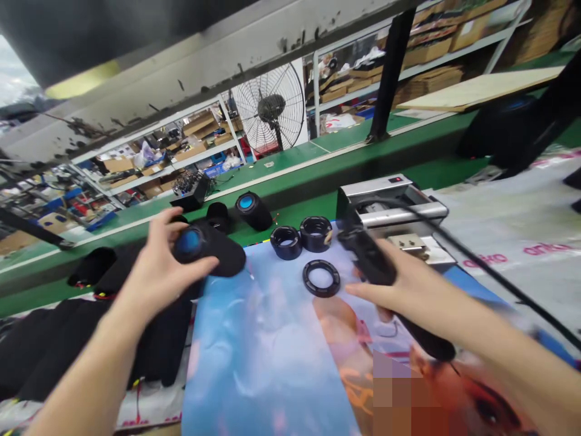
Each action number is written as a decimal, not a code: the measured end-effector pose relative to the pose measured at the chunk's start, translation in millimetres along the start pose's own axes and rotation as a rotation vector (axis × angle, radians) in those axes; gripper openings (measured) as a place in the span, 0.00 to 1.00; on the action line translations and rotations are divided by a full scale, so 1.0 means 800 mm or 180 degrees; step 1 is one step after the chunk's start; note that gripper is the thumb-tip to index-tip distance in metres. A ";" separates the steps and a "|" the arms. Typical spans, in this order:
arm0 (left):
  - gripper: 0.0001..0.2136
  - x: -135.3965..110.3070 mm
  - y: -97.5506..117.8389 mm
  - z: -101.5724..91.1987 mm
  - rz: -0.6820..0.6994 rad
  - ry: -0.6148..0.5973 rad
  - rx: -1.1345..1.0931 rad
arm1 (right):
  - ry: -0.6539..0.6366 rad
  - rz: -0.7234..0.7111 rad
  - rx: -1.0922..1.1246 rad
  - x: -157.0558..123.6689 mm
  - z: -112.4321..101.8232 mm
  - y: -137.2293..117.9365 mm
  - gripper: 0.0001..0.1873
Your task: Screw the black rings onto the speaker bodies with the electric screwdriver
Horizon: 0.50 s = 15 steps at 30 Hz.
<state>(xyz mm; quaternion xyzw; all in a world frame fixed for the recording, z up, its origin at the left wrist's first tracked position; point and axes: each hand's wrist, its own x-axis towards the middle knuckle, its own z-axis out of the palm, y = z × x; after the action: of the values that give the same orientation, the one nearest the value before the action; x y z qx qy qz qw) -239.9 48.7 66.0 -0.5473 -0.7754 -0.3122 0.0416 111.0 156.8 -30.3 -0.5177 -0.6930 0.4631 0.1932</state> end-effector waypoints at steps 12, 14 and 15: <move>0.61 -0.153 0.017 0.165 -0.0500 -0.0060 -0.2941 | 0.0076 -0.0406 -0.1290 0.067 0.098 0.027 0.33; 0.62 -0.148 0.010 0.152 -0.0441 -0.0601 -0.3037 | 0.0085 -0.0539 -0.1299 0.070 0.103 0.033 0.29; 0.62 -0.145 0.007 0.143 -0.0392 -0.0881 -0.3016 | 0.0088 -0.0629 -0.1281 0.070 0.102 0.034 0.27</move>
<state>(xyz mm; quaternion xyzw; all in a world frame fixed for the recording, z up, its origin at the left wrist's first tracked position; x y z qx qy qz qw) -157.4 15.3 -70.4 -0.4955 -0.5775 -0.5566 -0.3335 42.6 171.9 -105.5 -0.4816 -0.8161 0.2872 0.1400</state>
